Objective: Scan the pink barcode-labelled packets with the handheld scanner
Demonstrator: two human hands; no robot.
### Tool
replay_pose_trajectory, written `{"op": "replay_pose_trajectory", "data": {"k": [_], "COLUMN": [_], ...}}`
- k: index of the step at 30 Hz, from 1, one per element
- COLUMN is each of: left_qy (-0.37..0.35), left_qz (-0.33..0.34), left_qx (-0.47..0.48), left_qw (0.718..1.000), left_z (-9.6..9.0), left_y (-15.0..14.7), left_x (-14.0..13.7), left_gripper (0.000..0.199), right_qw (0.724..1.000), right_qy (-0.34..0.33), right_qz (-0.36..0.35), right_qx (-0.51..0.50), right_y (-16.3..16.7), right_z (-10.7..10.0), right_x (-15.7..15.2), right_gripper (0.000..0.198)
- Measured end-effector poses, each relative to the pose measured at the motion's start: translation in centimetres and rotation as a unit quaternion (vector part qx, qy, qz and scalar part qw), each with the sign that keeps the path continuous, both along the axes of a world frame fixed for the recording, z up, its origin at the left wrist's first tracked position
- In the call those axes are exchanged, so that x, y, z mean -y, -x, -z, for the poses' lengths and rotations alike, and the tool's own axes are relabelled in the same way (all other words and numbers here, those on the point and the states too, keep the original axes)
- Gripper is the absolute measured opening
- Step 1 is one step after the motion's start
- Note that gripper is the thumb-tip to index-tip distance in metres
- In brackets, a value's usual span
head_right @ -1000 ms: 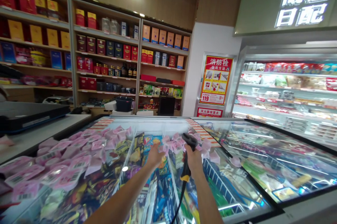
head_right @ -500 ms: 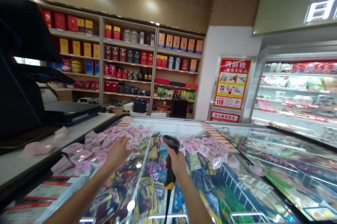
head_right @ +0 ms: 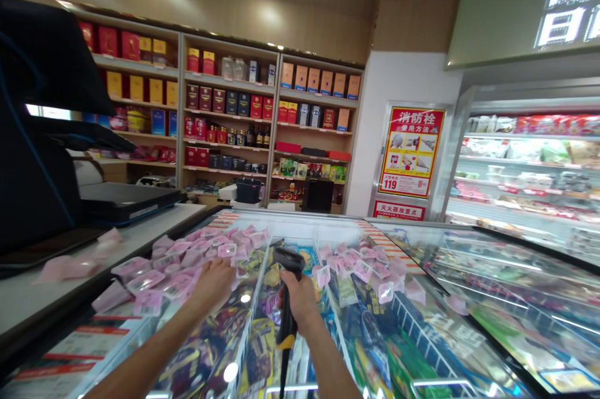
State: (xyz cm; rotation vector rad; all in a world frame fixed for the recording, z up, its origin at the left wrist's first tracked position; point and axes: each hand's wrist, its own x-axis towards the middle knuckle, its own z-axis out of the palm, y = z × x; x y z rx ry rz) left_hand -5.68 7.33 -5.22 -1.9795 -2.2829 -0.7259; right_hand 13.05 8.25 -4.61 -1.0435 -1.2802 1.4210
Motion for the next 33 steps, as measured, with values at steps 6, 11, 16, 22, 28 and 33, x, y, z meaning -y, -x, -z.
{"op": "replay_pose_trajectory", "data": {"k": [6, 11, 16, 22, 28, 33], "left_qy": [0.018, 0.066, 0.072, 0.029, -0.01, -0.031], "left_qz": [0.009, 0.009, 0.011, 0.0, 0.006, 0.005], "left_qx": [0.22, 0.479, 0.657, 0.763, 0.806, 0.814], "left_qw": [0.975, 0.875, 0.75, 0.645, 0.591, 0.58], "left_z": [-0.9, -1.0, -0.6, -0.2, 0.3, 0.7], "left_y": [-1.4, -2.9, -3.7, -3.4, -3.7, -4.0], "left_x": [-1.8, -3.4, -4.3, -5.2, -5.6, -5.8], "left_gripper": [0.023, 0.028, 0.029, 0.029, 0.028, 0.028], "right_qw": [0.999, 1.0, 1.0, 0.998, 0.994, 0.996], "right_qy": [0.006, 0.003, -0.013, 0.014, 0.029, 0.04], "right_qz": [0.009, 0.003, -0.014, -0.059, -0.07, -0.064], "right_qx": [-0.036, -0.03, 0.007, -0.008, -0.075, -0.057], "right_y": [-1.1, -1.5, -1.5, -1.3, -0.9, -0.8], "right_z": [-0.1, -0.6, -0.6, -0.5, -0.3, -0.2], "right_x": [0.1, 0.5, 1.1, 2.0, 2.2, 2.0], "right_gripper": [0.033, 0.033, 0.034, 0.036, 0.029, 0.031]}}
